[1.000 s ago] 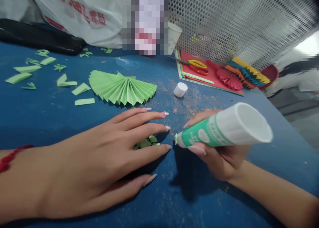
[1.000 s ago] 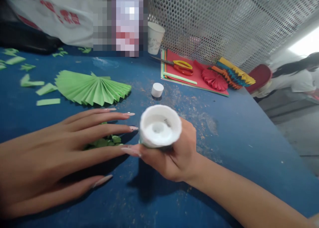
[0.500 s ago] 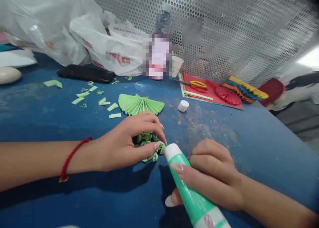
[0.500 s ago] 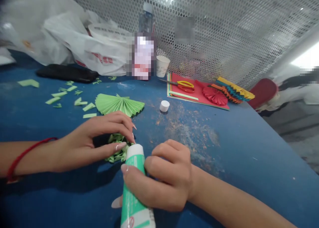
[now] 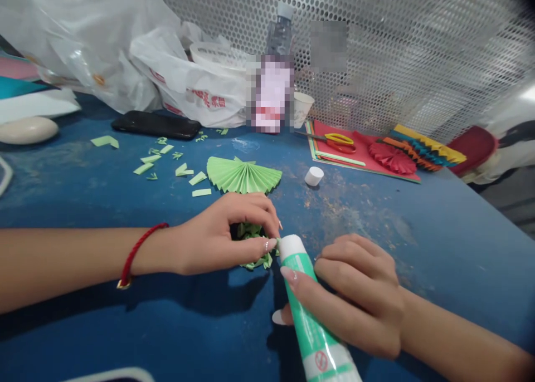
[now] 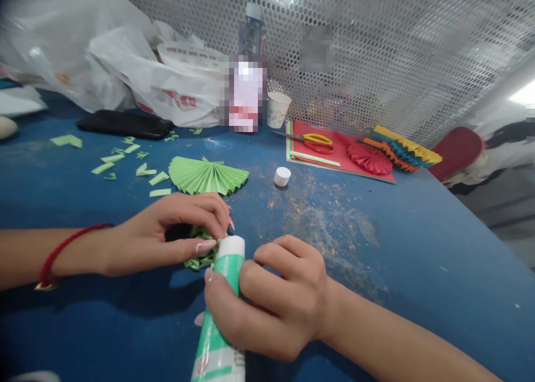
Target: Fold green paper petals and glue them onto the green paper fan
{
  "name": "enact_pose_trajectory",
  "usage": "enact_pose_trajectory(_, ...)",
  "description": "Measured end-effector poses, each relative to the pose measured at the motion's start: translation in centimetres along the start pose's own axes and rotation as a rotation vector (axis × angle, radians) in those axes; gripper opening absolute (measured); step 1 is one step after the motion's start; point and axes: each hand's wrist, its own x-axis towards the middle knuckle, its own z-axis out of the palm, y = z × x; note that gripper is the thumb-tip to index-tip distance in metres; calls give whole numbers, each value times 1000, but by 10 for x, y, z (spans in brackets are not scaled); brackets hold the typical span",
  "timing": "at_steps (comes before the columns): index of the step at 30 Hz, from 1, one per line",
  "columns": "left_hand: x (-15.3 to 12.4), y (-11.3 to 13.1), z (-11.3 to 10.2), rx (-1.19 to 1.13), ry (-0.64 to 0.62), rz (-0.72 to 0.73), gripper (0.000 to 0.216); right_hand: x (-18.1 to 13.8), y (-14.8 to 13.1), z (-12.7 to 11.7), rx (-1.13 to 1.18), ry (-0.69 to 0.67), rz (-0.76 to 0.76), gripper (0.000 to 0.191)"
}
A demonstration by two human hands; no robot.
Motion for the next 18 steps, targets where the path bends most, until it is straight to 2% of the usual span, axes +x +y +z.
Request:
enact_pose_trajectory(9, 1, 1, 1, 59, 17, 21, 16, 4, -3, 0, -25, -16, -4, 16)
enact_pose_trajectory(18, 0, 4, 5, 152, 96, 77, 15, 5, -4, 3, -58, -44, -18, 10)
